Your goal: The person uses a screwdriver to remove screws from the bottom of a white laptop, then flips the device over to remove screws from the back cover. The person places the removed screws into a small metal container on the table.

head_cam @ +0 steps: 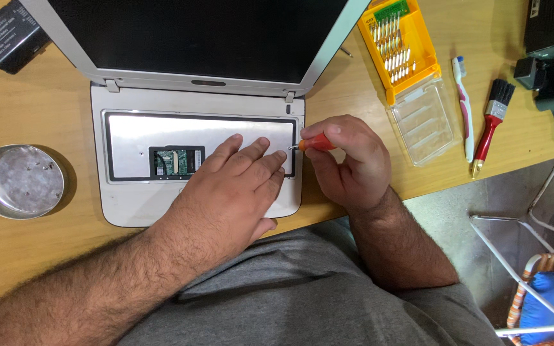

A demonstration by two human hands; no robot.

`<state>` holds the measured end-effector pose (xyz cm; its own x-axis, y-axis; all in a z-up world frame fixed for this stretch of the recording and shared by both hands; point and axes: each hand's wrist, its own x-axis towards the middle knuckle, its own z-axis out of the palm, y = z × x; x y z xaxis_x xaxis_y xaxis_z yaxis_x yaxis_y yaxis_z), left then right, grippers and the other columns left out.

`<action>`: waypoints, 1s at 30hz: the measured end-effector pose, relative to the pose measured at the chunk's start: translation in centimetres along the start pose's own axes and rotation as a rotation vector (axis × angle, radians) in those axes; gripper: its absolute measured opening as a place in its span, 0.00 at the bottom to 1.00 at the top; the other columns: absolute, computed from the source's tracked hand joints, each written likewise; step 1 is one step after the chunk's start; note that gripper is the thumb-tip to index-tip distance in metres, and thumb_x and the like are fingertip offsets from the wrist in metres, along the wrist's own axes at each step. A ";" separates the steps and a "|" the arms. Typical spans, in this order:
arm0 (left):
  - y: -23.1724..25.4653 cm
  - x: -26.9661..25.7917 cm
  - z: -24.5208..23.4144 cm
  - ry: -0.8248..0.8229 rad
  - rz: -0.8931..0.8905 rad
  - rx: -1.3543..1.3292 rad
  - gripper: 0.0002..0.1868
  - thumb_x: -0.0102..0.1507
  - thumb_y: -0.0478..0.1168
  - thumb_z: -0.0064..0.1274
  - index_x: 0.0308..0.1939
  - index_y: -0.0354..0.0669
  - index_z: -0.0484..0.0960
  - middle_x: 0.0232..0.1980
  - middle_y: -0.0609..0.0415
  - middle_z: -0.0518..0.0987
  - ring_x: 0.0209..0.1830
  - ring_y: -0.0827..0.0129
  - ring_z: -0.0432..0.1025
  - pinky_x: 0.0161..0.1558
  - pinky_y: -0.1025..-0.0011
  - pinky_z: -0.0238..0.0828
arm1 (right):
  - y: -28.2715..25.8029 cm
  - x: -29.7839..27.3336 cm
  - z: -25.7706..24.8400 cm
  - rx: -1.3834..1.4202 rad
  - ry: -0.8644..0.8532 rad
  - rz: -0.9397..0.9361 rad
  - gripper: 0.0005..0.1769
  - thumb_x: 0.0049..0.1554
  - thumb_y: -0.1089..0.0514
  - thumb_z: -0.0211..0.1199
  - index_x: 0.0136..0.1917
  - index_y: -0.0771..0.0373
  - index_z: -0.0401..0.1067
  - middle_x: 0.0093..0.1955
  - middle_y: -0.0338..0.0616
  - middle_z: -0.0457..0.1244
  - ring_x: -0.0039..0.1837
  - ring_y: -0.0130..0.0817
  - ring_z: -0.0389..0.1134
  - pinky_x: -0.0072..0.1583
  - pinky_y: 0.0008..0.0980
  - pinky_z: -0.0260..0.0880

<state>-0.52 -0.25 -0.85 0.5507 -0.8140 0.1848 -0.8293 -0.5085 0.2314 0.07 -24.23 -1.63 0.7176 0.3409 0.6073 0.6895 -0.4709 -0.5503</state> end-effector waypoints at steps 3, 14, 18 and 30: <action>0.0 0.0 -0.2 -0.025 -0.011 -0.030 0.40 0.51 0.61 0.64 0.60 0.41 0.79 0.69 0.49 0.75 0.73 0.52 0.63 0.76 0.49 0.51 | 0.2 -0.1 -0.1 0.010 -0.012 -0.021 0.33 0.63 0.77 0.62 0.73 0.54 0.54 0.52 0.53 0.70 0.51 0.44 0.73 0.57 0.41 0.74; 0.1 0.0 -0.2 -0.018 -0.001 0.001 0.41 0.50 0.63 0.64 0.60 0.42 0.80 0.69 0.50 0.75 0.73 0.53 0.64 0.75 0.49 0.52 | 0.3 -0.1 -0.1 -0.098 -0.010 -0.082 0.33 0.66 0.70 0.68 0.75 0.52 0.55 0.51 0.46 0.70 0.47 0.44 0.71 0.53 0.43 0.72; 0.1 0.0 -0.2 -0.012 -0.002 -0.012 0.40 0.50 0.62 0.65 0.59 0.42 0.80 0.68 0.50 0.75 0.73 0.53 0.64 0.74 0.49 0.53 | 0.2 0.7 -0.9 0.058 -0.020 -0.081 0.16 0.71 0.66 0.48 0.71 0.60 0.61 0.64 0.69 0.64 0.57 0.52 0.77 0.62 0.46 0.79; 0.1 0.0 -0.2 -0.006 -0.004 -0.033 0.40 0.49 0.61 0.66 0.59 0.42 0.81 0.68 0.50 0.75 0.73 0.52 0.64 0.75 0.48 0.53 | 1.1 1.8 -1.2 0.416 -0.112 -0.063 0.24 0.68 0.72 0.54 0.72 0.50 0.61 0.68 0.56 0.65 0.69 0.47 0.71 0.80 0.50 0.66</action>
<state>-0.57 -0.25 -0.67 0.5536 -0.8134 0.1785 -0.8234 -0.5025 0.2638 1.97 -25.10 -0.45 0.6636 0.4552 0.5937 0.6966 -0.0866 -0.7123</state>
